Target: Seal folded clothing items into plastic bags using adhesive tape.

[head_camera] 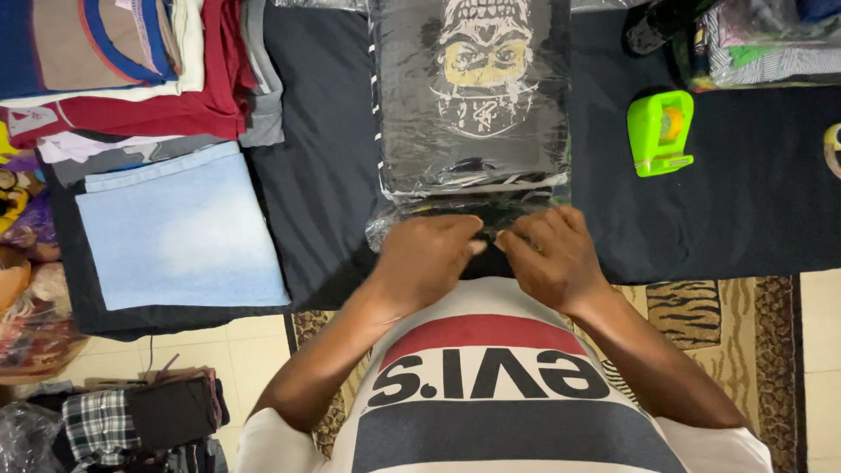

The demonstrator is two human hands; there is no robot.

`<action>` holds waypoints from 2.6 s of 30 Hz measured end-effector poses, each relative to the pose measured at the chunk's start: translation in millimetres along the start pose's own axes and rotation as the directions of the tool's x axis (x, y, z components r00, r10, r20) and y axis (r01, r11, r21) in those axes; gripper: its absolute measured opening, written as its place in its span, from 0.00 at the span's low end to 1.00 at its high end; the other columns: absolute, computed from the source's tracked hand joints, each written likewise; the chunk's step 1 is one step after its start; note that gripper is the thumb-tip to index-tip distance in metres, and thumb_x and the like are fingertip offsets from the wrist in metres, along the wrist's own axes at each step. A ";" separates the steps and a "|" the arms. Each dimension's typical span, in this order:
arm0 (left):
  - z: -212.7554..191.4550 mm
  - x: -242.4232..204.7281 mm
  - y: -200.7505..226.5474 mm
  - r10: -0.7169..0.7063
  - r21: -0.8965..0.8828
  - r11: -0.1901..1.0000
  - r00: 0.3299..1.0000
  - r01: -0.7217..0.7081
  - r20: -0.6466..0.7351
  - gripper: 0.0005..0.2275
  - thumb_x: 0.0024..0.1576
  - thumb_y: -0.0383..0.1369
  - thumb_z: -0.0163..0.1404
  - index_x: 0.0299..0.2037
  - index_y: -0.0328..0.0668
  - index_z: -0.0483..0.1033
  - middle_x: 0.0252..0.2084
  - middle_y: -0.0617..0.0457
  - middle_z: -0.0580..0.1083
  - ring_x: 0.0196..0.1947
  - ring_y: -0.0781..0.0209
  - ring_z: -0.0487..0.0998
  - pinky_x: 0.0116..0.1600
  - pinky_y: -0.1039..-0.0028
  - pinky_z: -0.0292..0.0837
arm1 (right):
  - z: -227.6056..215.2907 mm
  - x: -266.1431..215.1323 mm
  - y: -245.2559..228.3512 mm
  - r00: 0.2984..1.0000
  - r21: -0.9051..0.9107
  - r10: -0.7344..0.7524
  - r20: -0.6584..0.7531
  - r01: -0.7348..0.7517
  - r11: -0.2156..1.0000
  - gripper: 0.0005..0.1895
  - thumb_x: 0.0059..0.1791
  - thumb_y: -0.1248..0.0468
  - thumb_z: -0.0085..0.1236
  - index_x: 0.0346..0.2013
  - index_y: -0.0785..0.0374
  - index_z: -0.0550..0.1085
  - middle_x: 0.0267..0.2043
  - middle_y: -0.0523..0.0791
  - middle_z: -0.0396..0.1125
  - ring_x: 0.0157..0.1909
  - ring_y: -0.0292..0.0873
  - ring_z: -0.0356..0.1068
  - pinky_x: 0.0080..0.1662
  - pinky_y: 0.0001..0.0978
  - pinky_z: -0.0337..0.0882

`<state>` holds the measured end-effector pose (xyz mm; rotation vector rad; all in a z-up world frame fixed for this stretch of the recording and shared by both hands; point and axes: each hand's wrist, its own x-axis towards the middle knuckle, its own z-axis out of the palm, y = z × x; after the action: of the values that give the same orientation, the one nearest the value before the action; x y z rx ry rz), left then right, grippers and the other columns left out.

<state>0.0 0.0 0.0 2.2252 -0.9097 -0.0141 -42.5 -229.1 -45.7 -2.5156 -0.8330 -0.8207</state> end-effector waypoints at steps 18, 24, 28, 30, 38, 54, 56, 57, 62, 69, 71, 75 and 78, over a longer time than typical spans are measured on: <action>11.3 48.0 -60.3 0.021 0.452 0.890 0.996 -0.060 0.090 0.48 0.44 0.41 0.72 0.76 0.51 0.56 0.77 0.36 0.48 0.77 0.32 0.46 0.71 0.28 0.43 | -10.3 53.5 14.9 0.996 0.021 -0.064 0.063 0.063 0.998 0.07 0.53 0.62 0.60 0.32 0.59 0.76 0.35 0.45 0.66 0.38 0.49 0.69 0.54 0.47 0.65; 16.6 47.4 -68.0 0.018 0.462 0.885 0.994 -0.064 0.104 0.52 0.41 0.40 0.74 0.77 0.53 0.53 0.78 0.35 0.47 0.77 0.31 0.44 0.72 0.27 0.41 | -5.7 77.6 30.9 0.996 0.038 -0.042 0.083 0.039 0.999 0.08 0.55 0.62 0.59 0.32 0.59 0.75 0.34 0.43 0.64 0.40 0.48 0.68 0.56 0.46 0.63; -6.0 52.4 -61.3 -0.045 0.395 0.918 0.990 -0.012 0.136 0.52 0.39 0.39 0.74 0.76 0.54 0.55 0.77 0.35 0.50 0.77 0.29 0.43 0.70 0.23 0.39 | -5.1 80.9 38.3 0.993 0.039 -0.027 0.112 0.023 0.999 0.11 0.56 0.58 0.56 0.31 0.58 0.74 0.35 0.44 0.65 0.43 0.48 0.69 0.58 0.47 0.63; -13.2 52.2 -63.6 -0.126 0.341 0.938 0.974 0.055 0.188 0.50 0.42 0.37 0.72 0.77 0.53 0.54 0.78 0.34 0.44 0.77 0.29 0.35 0.70 0.22 0.29 | -5.7 80.3 39.7 0.986 0.036 0.008 0.166 -0.014 0.999 0.10 0.56 0.58 0.57 0.33 0.57 0.75 0.35 0.43 0.66 0.45 0.48 0.69 0.60 0.48 0.63; -7.9 48.8 -66.4 -0.161 0.371 0.926 0.959 0.065 0.234 0.48 0.44 0.37 0.70 0.76 0.54 0.54 0.78 0.36 0.43 0.78 0.30 0.37 0.70 0.23 0.28 | -0.1 75.8 49.2 0.975 0.042 0.022 0.222 -0.032 0.999 0.09 0.56 0.57 0.56 0.35 0.57 0.75 0.39 0.44 0.66 0.49 0.50 0.68 0.61 0.50 0.61; -15.6 43.4 -67.7 -0.208 0.355 0.928 0.949 0.114 0.238 0.51 0.45 0.31 0.70 0.78 0.53 0.48 0.79 0.34 0.37 0.78 0.31 0.37 0.71 0.24 0.25 | 17.7 81.5 61.4 0.966 0.019 0.089 0.241 -0.096 0.995 0.04 0.49 0.59 0.61 0.32 0.53 0.76 0.38 0.42 0.65 0.46 0.48 0.65 0.60 0.51 0.59; -16.7 42.7 -66.7 -0.215 0.348 0.929 0.948 0.124 0.234 0.51 0.44 0.32 0.70 0.78 0.52 0.49 0.79 0.34 0.38 0.78 0.31 0.38 0.71 0.25 0.24 | 23.8 79.3 65.3 0.963 0.018 0.106 0.246 -0.114 0.993 0.04 0.47 0.59 0.63 0.31 0.53 0.76 0.38 0.42 0.66 0.46 0.48 0.65 0.59 0.50 0.59; -16.8 43.6 -66.2 -0.218 0.340 0.931 0.949 0.132 0.229 0.50 0.44 0.32 0.70 0.78 0.52 0.49 0.79 0.34 0.39 0.78 0.32 0.38 0.71 0.25 0.24 | 26.2 78.0 68.0 0.960 0.014 0.124 0.250 -0.131 0.991 0.05 0.45 0.59 0.65 0.30 0.52 0.76 0.37 0.42 0.66 0.45 0.48 0.64 0.59 0.50 0.59; -23.6 38.4 -66.5 -0.253 0.265 0.944 0.948 0.199 0.191 0.50 0.44 0.30 0.70 0.77 0.47 0.51 0.78 0.32 0.39 0.78 0.31 0.38 0.70 0.26 0.22 | 26.8 81.8 81.3 0.952 0.065 0.191 0.241 -0.212 0.975 0.06 0.44 0.61 0.67 0.31 0.51 0.77 0.36 0.42 0.66 0.45 0.50 0.66 0.55 0.48 0.60; -27.3 11.2 -73.6 -0.396 -0.050 0.917 0.918 0.396 0.016 0.54 0.39 0.27 0.73 0.76 0.37 0.48 0.76 0.24 0.42 0.76 0.26 0.44 0.68 0.22 0.27 | -12.0 53.7 95.8 0.956 0.099 0.263 0.127 -0.276 0.956 0.07 0.54 0.67 0.64 0.47 0.60 0.77 0.43 0.50 0.70 0.49 0.58 0.70 0.56 0.49 0.65; -24.5 -14.3 -86.3 -0.391 -0.178 0.909 0.919 0.377 -0.050 0.51 0.43 0.29 0.70 0.76 0.38 0.47 0.78 0.30 0.41 0.78 0.32 0.44 0.73 0.38 0.36 | -42.4 47.1 75.1 0.929 0.163 0.354 0.109 -0.368 0.916 0.09 0.52 0.75 0.60 0.48 0.69 0.74 0.45 0.54 0.68 0.46 0.57 0.69 0.53 0.47 0.66; -10.8 -64.9 -98.2 -0.473 -0.509 0.814 0.828 0.279 -0.302 0.28 0.59 0.26 0.56 0.68 0.34 0.57 0.76 0.42 0.52 0.71 0.44 0.65 0.75 0.59 0.60 | -59.3 -19.1 69.4 0.877 0.224 0.455 0.157 -0.480 0.848 0.23 0.42 0.81 0.53 0.52 0.72 0.66 0.56 0.59 0.65 0.56 0.60 0.66 0.59 0.49 0.67; 11.1 -97.7 -101.0 -0.337 -0.248 0.936 0.832 0.249 -0.441 0.18 0.53 0.14 0.51 0.53 0.33 0.68 0.68 0.33 0.57 0.63 0.30 0.70 0.68 0.46 0.65 | -26.5 -80.4 61.6 0.879 0.288 0.449 0.160 -0.476 0.831 0.23 0.43 0.71 0.68 0.50 0.66 0.69 0.61 0.57 0.60 0.55 0.65 0.70 0.55 0.56 0.72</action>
<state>-15.1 102.7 -95.4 2.0387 -0.2756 0.2891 -67.2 -322.8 -85.3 -2.3190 -0.3101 -0.3787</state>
